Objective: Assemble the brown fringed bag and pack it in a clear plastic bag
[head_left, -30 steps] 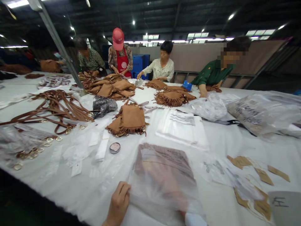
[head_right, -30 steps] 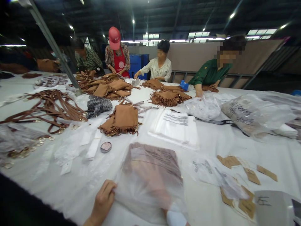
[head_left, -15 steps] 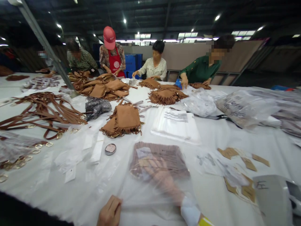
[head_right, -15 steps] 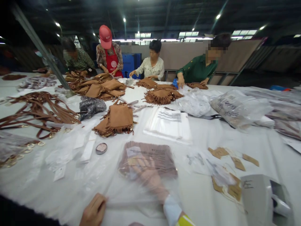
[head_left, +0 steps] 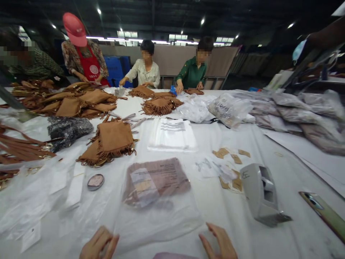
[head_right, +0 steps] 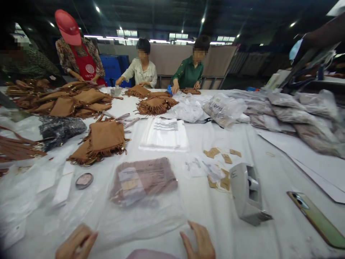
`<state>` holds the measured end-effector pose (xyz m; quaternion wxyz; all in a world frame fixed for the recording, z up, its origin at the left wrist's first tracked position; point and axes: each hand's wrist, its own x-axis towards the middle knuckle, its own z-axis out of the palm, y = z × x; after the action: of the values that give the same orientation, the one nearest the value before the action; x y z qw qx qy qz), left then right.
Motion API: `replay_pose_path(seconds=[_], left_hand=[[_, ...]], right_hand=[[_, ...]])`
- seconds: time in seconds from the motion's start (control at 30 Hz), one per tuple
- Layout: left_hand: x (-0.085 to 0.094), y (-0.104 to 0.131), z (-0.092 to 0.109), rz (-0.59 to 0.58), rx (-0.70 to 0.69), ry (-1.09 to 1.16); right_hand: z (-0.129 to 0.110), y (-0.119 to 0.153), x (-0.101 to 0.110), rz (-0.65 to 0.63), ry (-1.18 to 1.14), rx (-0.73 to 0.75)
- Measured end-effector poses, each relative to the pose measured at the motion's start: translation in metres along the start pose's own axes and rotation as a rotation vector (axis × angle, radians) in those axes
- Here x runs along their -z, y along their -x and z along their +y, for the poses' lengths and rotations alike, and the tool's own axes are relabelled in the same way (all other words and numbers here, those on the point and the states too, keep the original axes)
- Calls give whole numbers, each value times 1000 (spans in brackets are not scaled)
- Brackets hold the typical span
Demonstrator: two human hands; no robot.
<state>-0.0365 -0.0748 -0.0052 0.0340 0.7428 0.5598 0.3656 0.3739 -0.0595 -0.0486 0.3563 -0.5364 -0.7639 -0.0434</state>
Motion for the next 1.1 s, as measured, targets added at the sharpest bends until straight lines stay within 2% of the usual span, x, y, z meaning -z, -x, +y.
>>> replay_pose_path(seconds=[0.07, 0.1, 0.17, 0.23, 0.27, 0.33, 0.4, 0.47, 0.6, 0.73, 0.83, 0.9, 0.97, 1.03, 1.1], left_hand=[[-19, -63, 25, -21, 32, 111], [-34, -96, 40, -92, -30, 146], [-72, -157, 71, -318, -221, 159], [-111, -197, 98, -558, -365, 83], [-129, -208, 107, -673, -412, 54], [-157, -216, 117, -851, -458, 5], [-173, -212, 116, -929, -480, -18], [-181, -203, 111, -927, -494, -31], [-188, -193, 101, -886, -510, -59], [-197, -195, 101, -886, -520, -69], [-191, -196, 107, -866, -527, -71], [-172, -189, 111, -804, -546, -49], [-142, -170, 112, -732, -538, -6], [-110, -139, 107, -694, -462, 27], [-86, -102, 98, -646, -346, 2]], right_hand=[[1, -11, -1, -20, 40, -173], [-1, -20, -4, -47, 50, -200], [-5, -38, -14, -109, 42, -183], [-9, -52, -23, -161, -7, -144], [-10, -55, -25, -182, -40, -129], [-11, -56, -26, -181, -98, -107], [-10, -51, -22, -122, -120, -103], [-9, -44, -17, -55, -124, -121], [-15, -31, -7, -51, -116, -134], [-23, -17, 2, -63, -65, -45], [-25, -5, 13, -65, -121, 9], [-24, -1, 23, -39, -179, -13], [-22, -4, 30, -5, -192, -76], [-21, -15, 33, 7, -187, -114], [-24, -32, 28, -17, -213, -91]])
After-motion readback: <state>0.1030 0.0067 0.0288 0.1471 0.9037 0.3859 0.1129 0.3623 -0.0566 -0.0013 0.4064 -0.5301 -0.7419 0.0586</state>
